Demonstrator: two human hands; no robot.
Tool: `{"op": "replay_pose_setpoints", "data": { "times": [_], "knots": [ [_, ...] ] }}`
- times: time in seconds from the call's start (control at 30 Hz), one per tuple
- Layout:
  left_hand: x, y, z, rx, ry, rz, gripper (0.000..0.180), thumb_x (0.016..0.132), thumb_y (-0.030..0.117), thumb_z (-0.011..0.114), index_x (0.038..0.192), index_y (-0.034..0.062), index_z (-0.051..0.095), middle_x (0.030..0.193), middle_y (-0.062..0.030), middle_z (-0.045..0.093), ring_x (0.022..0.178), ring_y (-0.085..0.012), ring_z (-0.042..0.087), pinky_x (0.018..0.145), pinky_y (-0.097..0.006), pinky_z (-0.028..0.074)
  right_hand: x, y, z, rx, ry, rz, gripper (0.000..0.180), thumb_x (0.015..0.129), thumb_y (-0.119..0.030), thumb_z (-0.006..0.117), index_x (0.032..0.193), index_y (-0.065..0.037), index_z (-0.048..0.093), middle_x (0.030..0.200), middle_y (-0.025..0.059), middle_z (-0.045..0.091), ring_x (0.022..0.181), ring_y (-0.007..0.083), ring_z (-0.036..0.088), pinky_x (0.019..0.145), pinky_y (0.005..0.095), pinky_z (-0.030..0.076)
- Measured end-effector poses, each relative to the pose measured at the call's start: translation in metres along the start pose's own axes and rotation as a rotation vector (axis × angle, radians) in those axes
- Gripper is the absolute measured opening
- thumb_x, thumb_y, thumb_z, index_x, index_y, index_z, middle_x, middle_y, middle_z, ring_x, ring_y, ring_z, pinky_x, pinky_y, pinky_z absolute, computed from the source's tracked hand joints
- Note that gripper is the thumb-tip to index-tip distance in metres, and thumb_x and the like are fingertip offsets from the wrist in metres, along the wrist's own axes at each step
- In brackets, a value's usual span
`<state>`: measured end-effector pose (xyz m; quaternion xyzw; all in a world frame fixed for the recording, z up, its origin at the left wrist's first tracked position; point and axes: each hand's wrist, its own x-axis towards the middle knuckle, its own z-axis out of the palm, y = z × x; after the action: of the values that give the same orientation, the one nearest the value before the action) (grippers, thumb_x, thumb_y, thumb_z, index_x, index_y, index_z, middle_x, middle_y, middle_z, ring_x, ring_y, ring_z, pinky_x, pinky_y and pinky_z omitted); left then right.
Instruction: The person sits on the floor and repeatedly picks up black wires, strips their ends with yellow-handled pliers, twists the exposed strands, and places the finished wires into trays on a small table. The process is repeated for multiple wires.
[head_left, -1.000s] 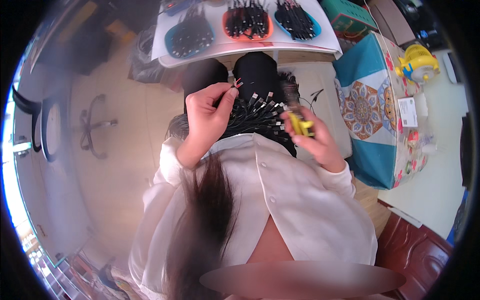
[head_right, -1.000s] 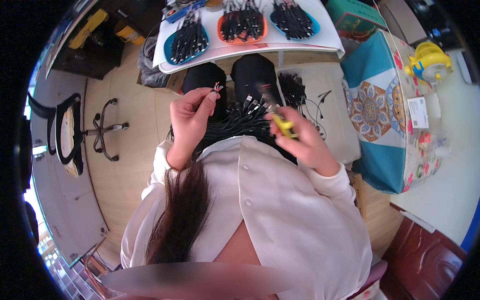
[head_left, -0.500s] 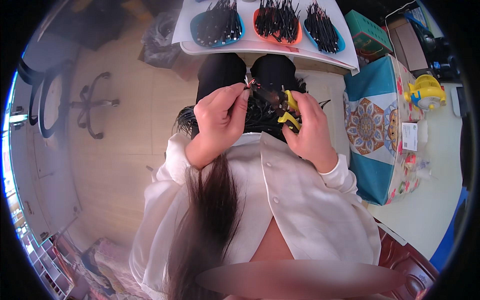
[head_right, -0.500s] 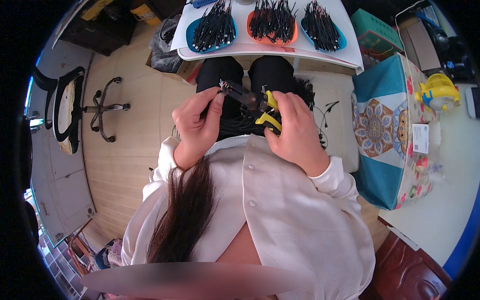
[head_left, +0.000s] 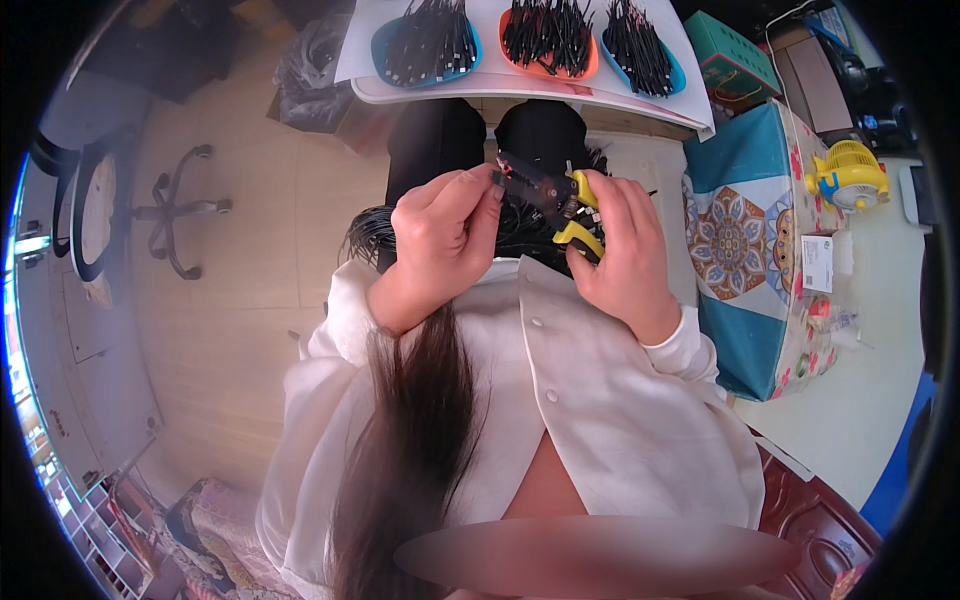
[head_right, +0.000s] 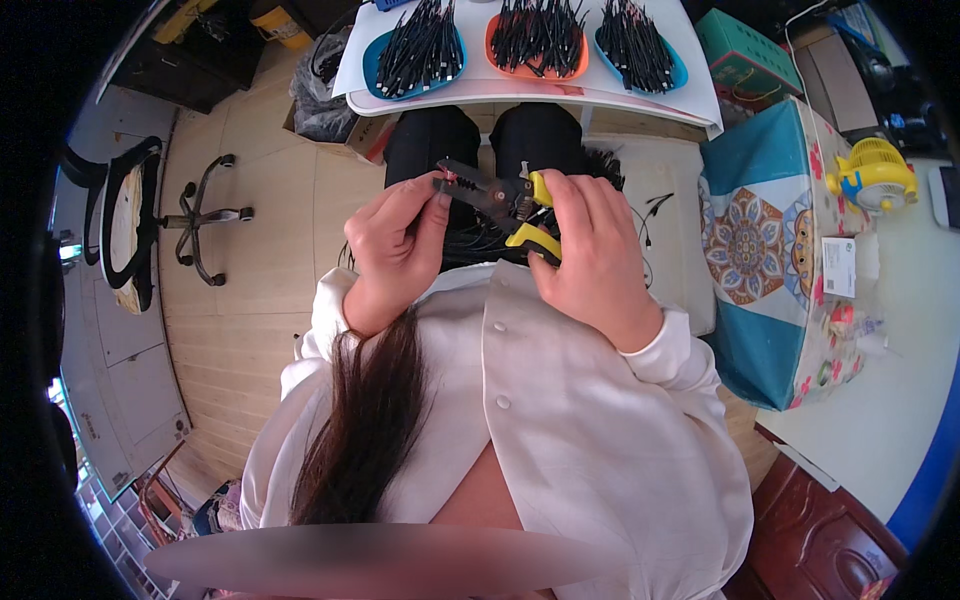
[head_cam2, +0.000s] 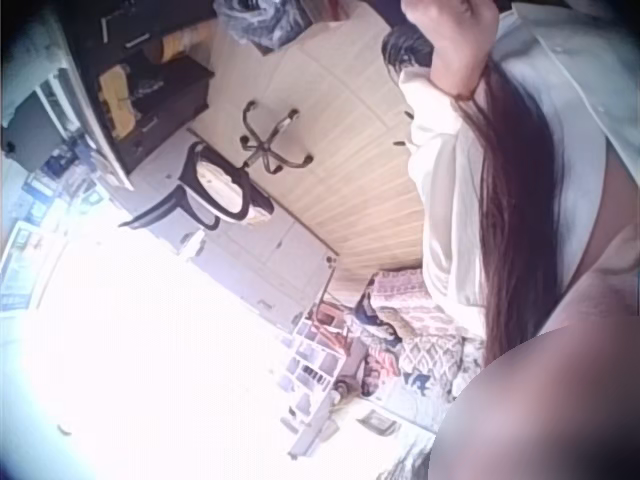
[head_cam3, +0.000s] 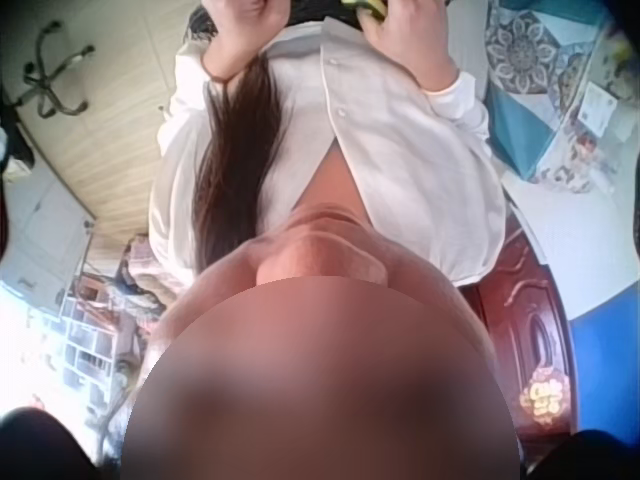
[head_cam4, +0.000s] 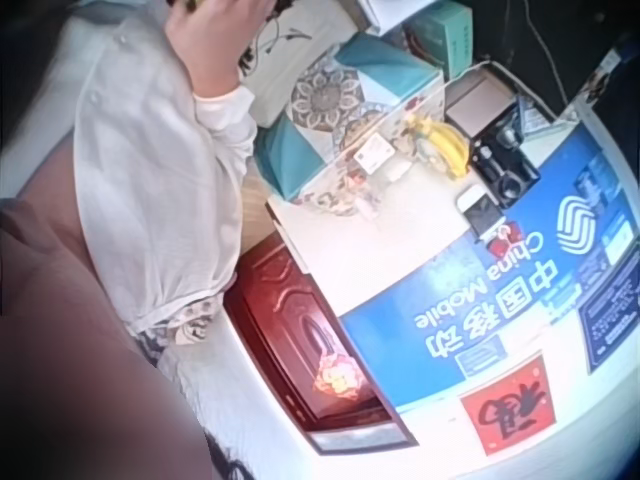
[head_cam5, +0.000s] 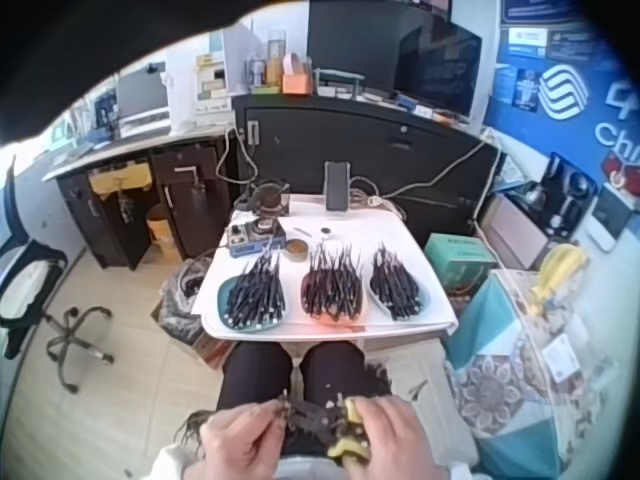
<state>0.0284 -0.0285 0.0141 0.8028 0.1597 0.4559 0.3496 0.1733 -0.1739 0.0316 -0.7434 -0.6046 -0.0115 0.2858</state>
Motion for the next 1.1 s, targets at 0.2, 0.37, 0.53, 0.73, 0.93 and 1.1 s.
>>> {"op": "replay_pose_setpoints", "data": {
  "times": [0.2, 0.37, 0.53, 0.73, 0.93, 1.1],
  "knots": [
    [0.0002, 0.0020, -0.0031, -0.006, -0.034, -0.028, 0.011, 0.079, -0.008, 0.063, 0.089, -0.0043, 0.064, 0.062, -0.0131, 0.056, 0.049, -0.0260, 0.055, 0.047, -0.030, 0.043, -0.0018, 0.0026, -0.0013, 0.033, -0.040, 0.000, 0.065, 0.060, -0.004, 0.074, 0.120, 0.001, 0.050, 0.103, 0.0187, 0.056, 0.095, 0.0368, 0.056, 0.083, 0.0420, 0.047],
    [-0.0010, 0.0018, -0.0032, -0.029, -0.041, -0.040, 0.007, 0.082, -0.006, 0.064, 0.089, -0.0048, 0.065, 0.065, -0.0115, 0.058, 0.052, -0.0193, 0.051, 0.049, -0.026, 0.040, -0.0018, 0.0046, -0.0008, 0.168, -0.103, 0.052, 0.059, 0.063, -0.005, 0.072, 0.118, 0.003, 0.052, 0.103, 0.0199, 0.059, 0.094, 0.0375, 0.059, 0.082, 0.0416, 0.049],
    [-0.0008, 0.0023, -0.0042, -0.018, -0.050, -0.032, 0.007, 0.082, -0.006, 0.064, 0.088, -0.0046, 0.065, 0.063, -0.0117, 0.055, 0.050, -0.0207, 0.050, 0.048, -0.027, 0.039, -0.0014, 0.0044, -0.0027, 0.176, -0.126, 0.065, 0.060, 0.063, -0.006, 0.072, 0.119, 0.003, 0.052, 0.103, 0.0197, 0.058, 0.095, 0.0372, 0.058, 0.083, 0.0413, 0.049],
    [-0.0008, 0.0045, -0.0074, 0.027, -0.067, -0.002, 0.010, 0.081, -0.006, 0.064, 0.091, -0.0047, 0.067, 0.062, -0.0115, 0.054, 0.050, -0.0209, 0.049, 0.048, -0.027, 0.038, -0.0009, 0.0022, -0.0054, 0.093, -0.089, 0.025, 0.064, 0.061, -0.006, 0.075, 0.120, 0.002, 0.052, 0.105, 0.0185, 0.058, 0.098, 0.0361, 0.057, 0.085, 0.0414, 0.048],
    [-0.0030, 0.0044, -0.0069, -0.004, -0.053, -0.005, 0.010, 0.082, -0.006, 0.065, 0.092, -0.0069, 0.066, 0.066, -0.0134, 0.059, 0.053, -0.0188, 0.053, 0.051, -0.025, 0.042, -0.0043, 0.0060, -0.0046, 0.138, -0.100, 0.035, 0.065, 0.060, -0.006, 0.076, 0.120, 0.000, 0.053, 0.108, 0.0198, 0.058, 0.101, 0.0367, 0.058, 0.087, 0.0413, 0.048],
    [-0.0039, 0.0052, -0.0081, -0.018, -0.070, -0.043, 0.010, 0.082, -0.006, 0.066, 0.091, -0.0081, 0.065, 0.071, -0.0144, 0.063, 0.057, -0.0174, 0.057, 0.054, -0.024, 0.045, -0.0048, 0.0074, -0.0046, 0.172, -0.113, 0.032, 0.061, 0.062, -0.006, 0.075, 0.119, 0.000, 0.055, 0.108, 0.0218, 0.061, 0.097, 0.0376, 0.061, 0.083, 0.0424, 0.050]
  ]
}}
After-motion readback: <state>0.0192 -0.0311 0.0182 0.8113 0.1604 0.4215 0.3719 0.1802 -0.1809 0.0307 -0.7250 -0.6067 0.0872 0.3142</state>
